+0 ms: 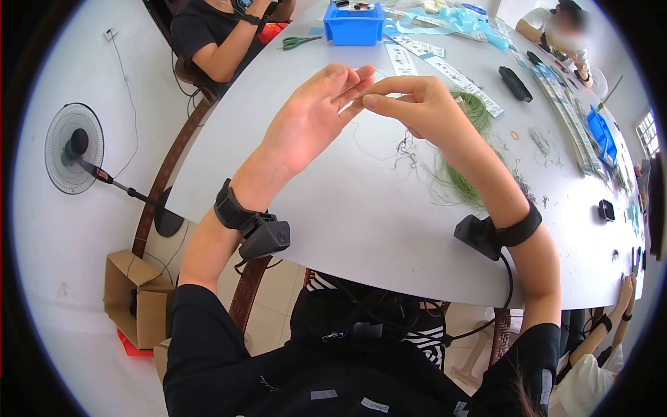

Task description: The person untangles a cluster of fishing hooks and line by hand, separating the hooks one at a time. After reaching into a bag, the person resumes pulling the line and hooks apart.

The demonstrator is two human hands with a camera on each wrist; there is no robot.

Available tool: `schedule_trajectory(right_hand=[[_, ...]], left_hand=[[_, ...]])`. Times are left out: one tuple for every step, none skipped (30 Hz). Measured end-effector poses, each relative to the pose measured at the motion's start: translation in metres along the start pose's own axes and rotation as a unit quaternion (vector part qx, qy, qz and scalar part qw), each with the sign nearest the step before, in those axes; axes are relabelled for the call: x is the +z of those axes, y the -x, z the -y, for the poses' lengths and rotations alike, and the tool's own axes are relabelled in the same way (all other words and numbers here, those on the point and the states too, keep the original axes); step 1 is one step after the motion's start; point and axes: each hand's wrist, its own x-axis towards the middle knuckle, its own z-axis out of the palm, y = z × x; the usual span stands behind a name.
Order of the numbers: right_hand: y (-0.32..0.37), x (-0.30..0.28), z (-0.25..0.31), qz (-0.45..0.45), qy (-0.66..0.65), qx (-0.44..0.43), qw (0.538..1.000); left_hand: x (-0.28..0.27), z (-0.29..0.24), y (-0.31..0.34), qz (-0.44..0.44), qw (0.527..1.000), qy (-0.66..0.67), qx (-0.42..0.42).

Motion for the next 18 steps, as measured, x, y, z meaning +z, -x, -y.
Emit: schedule_trajectory(right_hand=[[-0.001, 0.000, 0.000, 0.002, 0.004, 0.003, 1.000], [-0.001, 0.001, -0.001, 0.003, 0.007, 0.006, 1.000], [-0.001, 0.002, -0.002, 0.005, 0.010, 0.009, 1.000], [-0.001, 0.002, -0.002, 0.011, 0.009, 0.007, 1.000], [-0.001, 0.002, -0.001, 0.016, 0.007, 0.005, 1.000], [-0.001, 0.002, 0.000, 0.022, 0.006, 0.003, 1.000], [0.000, 0.001, 0.001, 0.019, 0.012, 0.000, 1.000], [0.002, 0.000, 0.004, 0.015, 0.017, -0.004, 1.000], [0.003, -0.001, 0.006, 0.011, 0.023, -0.008, 1.000], [0.003, -0.004, 0.007, 0.020, 0.038, -0.002, 0.999], [0.002, -0.009, 0.007, 0.029, 0.054, 0.003, 0.998], [0.002, -0.013, 0.008, 0.037, 0.069, 0.009, 0.997], [0.002, -0.017, 0.011, 0.041, 0.089, 0.004, 0.995], [0.003, -0.020, 0.014, 0.045, 0.108, -0.002, 0.993], [0.004, -0.023, 0.017, 0.049, 0.127, -0.008, 0.991], [0.004, -0.027, 0.019, 0.060, 0.110, 0.001, 0.992], [0.005, -0.029, 0.021, 0.047, 0.101, -0.002, 0.994], [0.005, -0.031, 0.021, 0.034, 0.091, -0.005, 0.995]], left_hand=[[0.000, 0.001, 0.000, 0.011, 1.000, 0.015, -0.008], [0.000, 0.004, 0.000, 0.017, 1.000, 0.020, -0.008], [0.000, 0.006, -0.001, 0.023, 0.999, 0.025, -0.009], [-0.001, 0.008, -0.001, 0.028, 0.999, 0.030, -0.009], [-0.001, 0.010, 0.000, 0.024, 0.999, 0.033, -0.012], [-0.001, 0.011, 0.000, 0.021, 0.999, 0.037, -0.015], [-0.001, 0.011, 0.000, 0.017, 0.999, 0.040, -0.017], [-0.001, 0.011, 0.000, 0.005, 0.999, 0.038, -0.016], [-0.002, 0.010, 0.000, -0.008, 0.999, 0.036, -0.014], [-0.002, 0.009, 0.000, -0.020, 0.999, 0.034, -0.013], [-0.003, 0.008, -0.001, -0.032, 0.999, 0.025, 0.013], [-0.005, 0.006, -0.002, -0.044, 0.998, 0.015, 0.038], [-0.007, 0.003, -0.002, -0.056, 0.996, 0.006, 0.064], [-0.007, 0.001, -0.002, -0.068, 0.995, 0.003, 0.078], [-0.008, -0.003, -0.001, -0.080, 0.993, -0.001, 0.092], [-0.008, -0.006, -0.001, -0.092, 0.990, -0.005, 0.106], [-0.010, -0.008, -0.002, -0.086, 0.990, -0.009, 0.109], [-0.011, -0.010, -0.003, -0.080, 0.990, -0.014, 0.113]])
